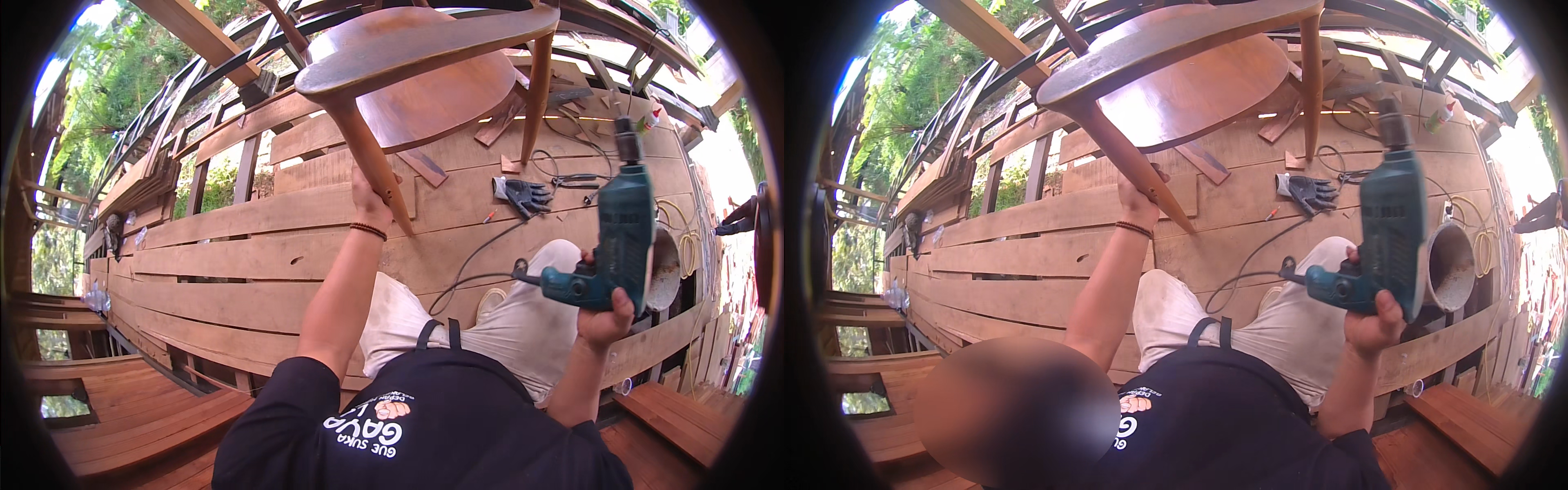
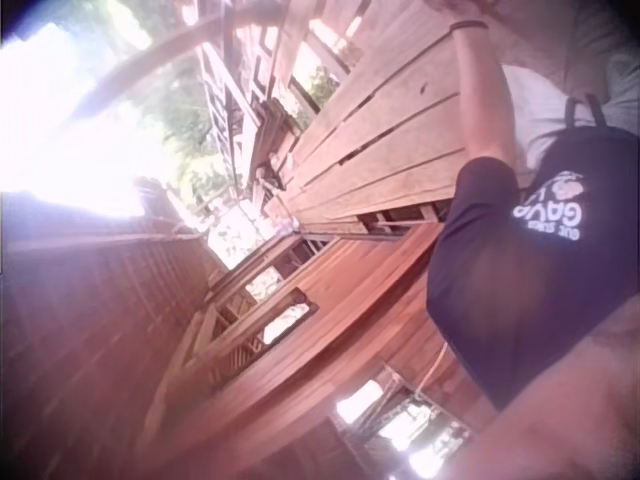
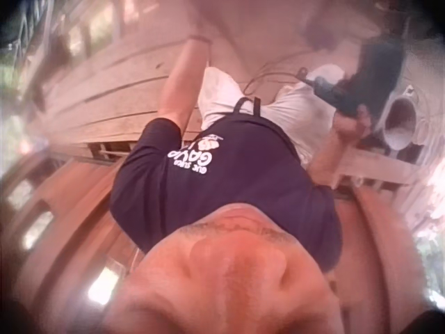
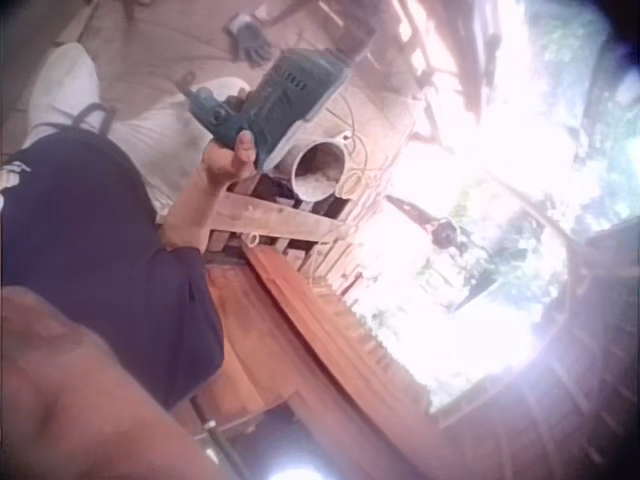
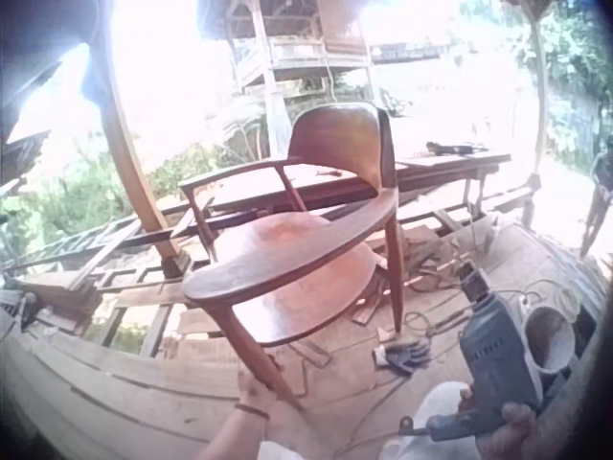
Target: The person uses a power drill to attach a wooden chair leg to the chair seat. They repeatedly insert screws and drive them in, occasionally retrieving more screws from a bucket.
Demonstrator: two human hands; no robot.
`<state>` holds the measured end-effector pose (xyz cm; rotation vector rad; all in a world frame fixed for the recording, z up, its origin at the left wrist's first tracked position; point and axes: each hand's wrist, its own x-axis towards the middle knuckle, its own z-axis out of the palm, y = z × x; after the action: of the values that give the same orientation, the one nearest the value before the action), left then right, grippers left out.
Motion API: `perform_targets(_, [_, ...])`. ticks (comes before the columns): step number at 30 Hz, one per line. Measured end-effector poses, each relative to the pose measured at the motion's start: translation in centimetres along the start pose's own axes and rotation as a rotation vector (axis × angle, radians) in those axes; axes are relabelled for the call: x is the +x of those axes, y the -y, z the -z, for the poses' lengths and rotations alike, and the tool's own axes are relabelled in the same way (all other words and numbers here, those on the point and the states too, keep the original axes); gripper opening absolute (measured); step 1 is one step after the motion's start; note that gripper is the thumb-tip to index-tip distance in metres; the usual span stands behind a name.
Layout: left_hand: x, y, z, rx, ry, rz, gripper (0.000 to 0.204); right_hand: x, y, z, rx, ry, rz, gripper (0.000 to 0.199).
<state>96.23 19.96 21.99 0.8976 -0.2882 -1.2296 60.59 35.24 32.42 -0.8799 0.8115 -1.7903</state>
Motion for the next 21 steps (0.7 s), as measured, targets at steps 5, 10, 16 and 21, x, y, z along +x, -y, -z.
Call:
perform_targets(5, [-1.4,1.9,-1.2,0.121,0.009,-0.059,0.02,-0.6,-2.0,2.9,0.085,-0.004,-0.298,0.068])
perform_targets(10, [-4.6,2.4,2.5,0.494,-0.142,-0.079,0.032,-1.3,-4.1,3.3,0.006,0.079,-0.442,0.08])
perform_targets(16, [-15.6,2.1,-6.1,0.096,0.189,0.426,0.036,-3.6,-6.4,2.3,-0.463,0.535,-0.091,0.089])
perform_targets(21, [-15.6,3.1,-4.2,-0.011,0.186,0.419,0.025,-3.3,-7.1,-0.1,-0.735,0.961,0.22,0.101])
